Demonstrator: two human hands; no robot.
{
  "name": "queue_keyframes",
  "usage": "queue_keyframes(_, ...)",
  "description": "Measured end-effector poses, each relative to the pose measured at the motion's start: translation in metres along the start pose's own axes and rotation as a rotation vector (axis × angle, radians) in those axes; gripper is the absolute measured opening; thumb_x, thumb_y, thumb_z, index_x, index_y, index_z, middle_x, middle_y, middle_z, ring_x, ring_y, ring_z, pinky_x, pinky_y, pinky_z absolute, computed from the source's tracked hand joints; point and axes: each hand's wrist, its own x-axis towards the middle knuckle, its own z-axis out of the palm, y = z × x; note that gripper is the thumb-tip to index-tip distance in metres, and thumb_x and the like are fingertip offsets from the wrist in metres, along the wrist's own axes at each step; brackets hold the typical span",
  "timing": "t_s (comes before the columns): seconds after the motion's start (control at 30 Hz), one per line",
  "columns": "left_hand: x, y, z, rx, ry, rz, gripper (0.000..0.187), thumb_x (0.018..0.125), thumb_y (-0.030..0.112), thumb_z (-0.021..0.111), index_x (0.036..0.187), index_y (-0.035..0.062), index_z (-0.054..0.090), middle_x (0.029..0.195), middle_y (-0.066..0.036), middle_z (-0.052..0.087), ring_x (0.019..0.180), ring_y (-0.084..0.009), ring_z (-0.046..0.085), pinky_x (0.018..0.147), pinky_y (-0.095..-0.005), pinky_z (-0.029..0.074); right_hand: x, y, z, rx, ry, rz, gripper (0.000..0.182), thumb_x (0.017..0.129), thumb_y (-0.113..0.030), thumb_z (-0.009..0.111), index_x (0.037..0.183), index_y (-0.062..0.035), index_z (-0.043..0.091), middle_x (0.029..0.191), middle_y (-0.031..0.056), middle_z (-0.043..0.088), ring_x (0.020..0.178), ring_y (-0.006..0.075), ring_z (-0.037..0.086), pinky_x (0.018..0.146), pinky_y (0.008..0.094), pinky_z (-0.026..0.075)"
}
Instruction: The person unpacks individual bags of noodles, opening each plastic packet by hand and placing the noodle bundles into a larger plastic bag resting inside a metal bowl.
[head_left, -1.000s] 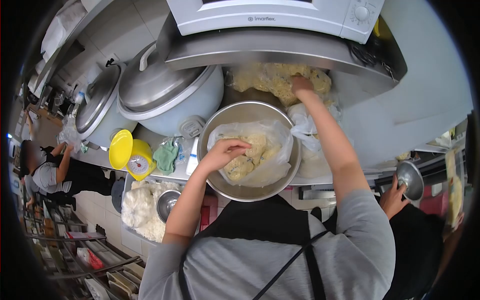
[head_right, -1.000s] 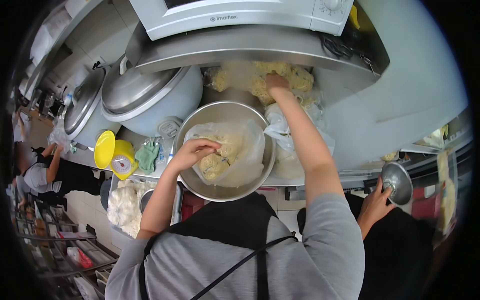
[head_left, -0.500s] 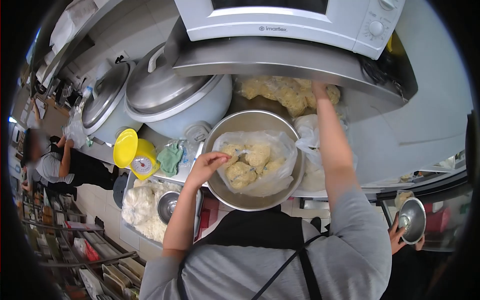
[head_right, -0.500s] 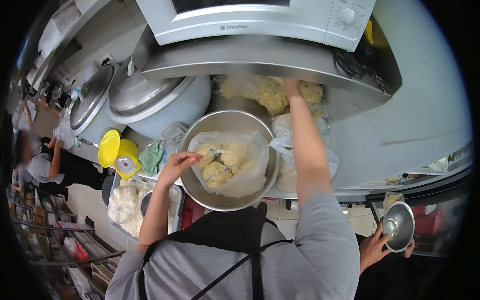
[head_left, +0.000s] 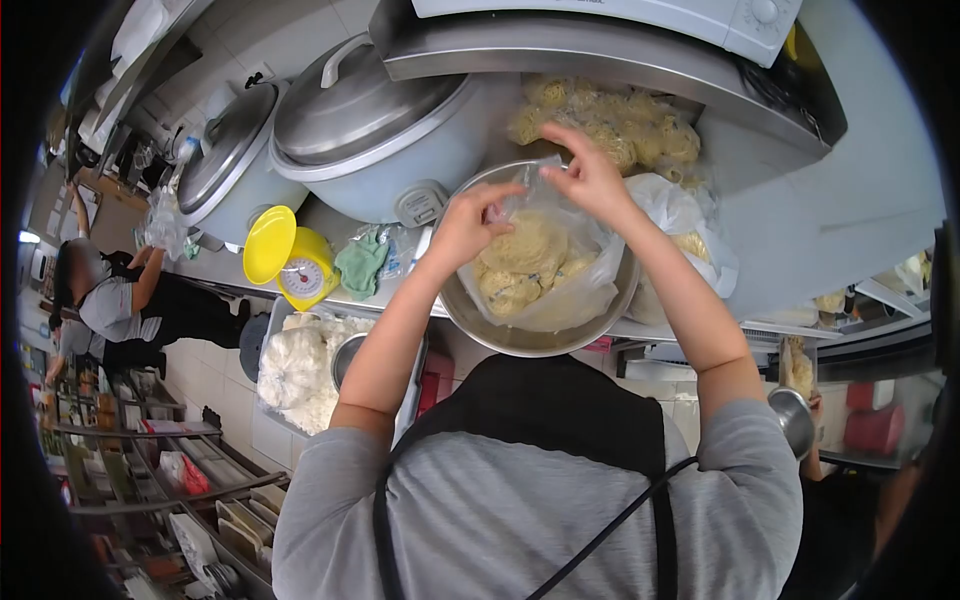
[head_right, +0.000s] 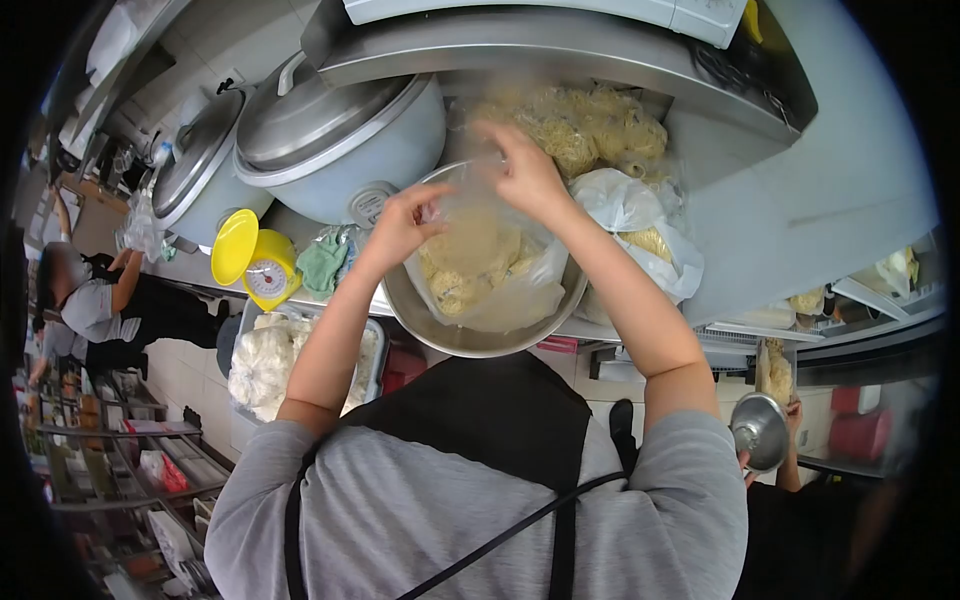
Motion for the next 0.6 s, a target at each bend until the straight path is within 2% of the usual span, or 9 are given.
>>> queue_keyframes(0.03, -0.005, -0.005, 0.001, 0.000, -0.007, 0.002, 0.047, 0.061, 0.005, 0.073, 0.107, 0.0115, 0.061, 0.072, -0.002, 0.047, 0.060, -0.0124, 0.042, 0.058, -0.0243, 0.039, -0.005, -0.003, 0.003, 0.000, 0.005, 0.005, 0.048, 0.075, -0.013, 0.066, 0.120, -0.0091, 0.049, 0.112, 0.0057, 0.055, 0.059, 0.0079, 0.052, 0.057, 0.0208, 0.044)
queue_keyframes(0.13, -0.014, -0.005, -0.006, 0.070, -0.028, -0.018, 0.043, 0.062, 0.003, 0.073, 0.103, 0.0096, 0.062, 0.072, -0.002, 0.047, 0.061, -0.0122, 0.042, 0.057, -0.0248, 0.039, -0.015, -0.006, 0.017, 0.003, -0.381, -0.123, 0.048, 0.072, -0.015, 0.068, 0.116, -0.0133, 0.053, 0.104, 0.0052, 0.056, 0.060, 0.0123, 0.053, 0.059, 0.0255, 0.044)
queue_keyframes(0.27, -0.016, 0.000, -0.018, 0.019, -0.012, -0.025, 0.031, 0.065, 0.002, 0.071, 0.095, 0.0037, 0.062, 0.073, 0.000, 0.051, 0.062, -0.0078, 0.043, 0.056, -0.0216, 0.039, -0.013, -0.008, 0.020, -0.099, -0.424, -0.260, 0.040, 0.070, -0.016, 0.069, 0.107, -0.0106, 0.055, 0.096, 0.0060, 0.055, 0.062, 0.0156, 0.054, 0.060, 0.0290, 0.044)
queue_keyframes(0.33, -0.016, -0.002, -0.022, -0.040, -0.016, -0.065, 0.026, 0.068, 0.002, 0.070, 0.092, 0.0015, 0.062, 0.072, 0.002, 0.052, 0.061, -0.0061, 0.043, 0.056, -0.0200, 0.038, -0.011, -0.016, 0.020, -0.166, -0.279, -0.481, 0.031, 0.071, -0.018, 0.069, 0.098, -0.0094, 0.055, 0.092, 0.0058, 0.054, 0.070, 0.0196, 0.056, 0.064, 0.0335, 0.045)
queue_keyframes(0.37, -0.015, -0.002, -0.023, -0.052, -0.034, -0.090, 0.021, 0.069, 0.002, 0.069, 0.088, 0.0006, 0.061, 0.071, 0.003, 0.051, 0.060, -0.0047, 0.043, 0.055, -0.0185, 0.038, -0.011, -0.021, 0.019, -0.167, -0.278, -0.482, 0.031, 0.071, -0.018, 0.069, 0.098, -0.0094, 0.055, 0.092, 0.0058, 0.054, 0.070, 0.0196, 0.056, 0.064, 0.0335, 0.045)
queue_keyframes(0.43, -0.014, -0.002, -0.027, -0.065, -0.051, -0.114, 0.016, 0.071, 0.001, 0.068, 0.085, -0.0003, 0.060, 0.069, 0.004, 0.051, 0.060, -0.0032, 0.042, 0.054, -0.0170, 0.037, -0.010, -0.045, 0.013, -0.132, -0.554, -0.114, 0.031, 0.071, -0.019, 0.065, 0.097, -0.0106, 0.052, 0.091, 0.0092, 0.054, 0.091, 0.0272, 0.054, 0.073, 0.0368, 0.044)
queue_keyframes(0.47, -0.013, 0.000, -0.030, -0.137, -0.054, -0.176, 0.014, 0.072, 0.001, 0.067, 0.083, -0.0001, 0.059, 0.068, 0.004, 0.051, 0.059, -0.0027, 0.043, 0.053, -0.0168, 0.037, -0.011, -0.042, 0.015, -0.133, -0.552, -0.115, 0.031, 0.071, -0.019, 0.065, 0.097, -0.0106, 0.052, 0.091, 0.0092, 0.054, 0.091, 0.0272, 0.054, 0.073, 0.0368, 0.044)
queue_keyframes(0.53, -0.010, -0.003, -0.037, -0.208, -0.058, -0.235, 0.011, 0.073, 0.001, 0.066, 0.082, 0.0000, 0.059, 0.067, 0.004, 0.051, 0.058, -0.0022, 0.044, 0.052, -0.0166, 0.038, -0.011, -0.032, 0.018, -0.215, -0.514, -0.363, 0.026, 0.073, -0.018, 0.066, 0.095, -0.0107, 0.055, 0.089, 0.0080, 0.054, 0.085, 0.0275, 0.055, 0.069, 0.0368, 0.044)
queue_keyframes(0.6, -0.009, -0.010, -0.044, -0.220, -0.058, -0.270, 0.010, 0.075, 0.003, 0.065, 0.083, -0.0003, 0.061, 0.070, 0.004, 0.052, 0.064, -0.0018, 0.048, 0.055, -0.0176, 0.039, -0.012, -0.027, 0.018, -0.274, -0.478, -0.359, 0.027, 0.073, -0.018, 0.065, 0.096, -0.0107, 0.055, 0.088, 0.0088, 0.055, 0.085, 0.0277, 0.055, 0.069, 0.0368, 0.044)
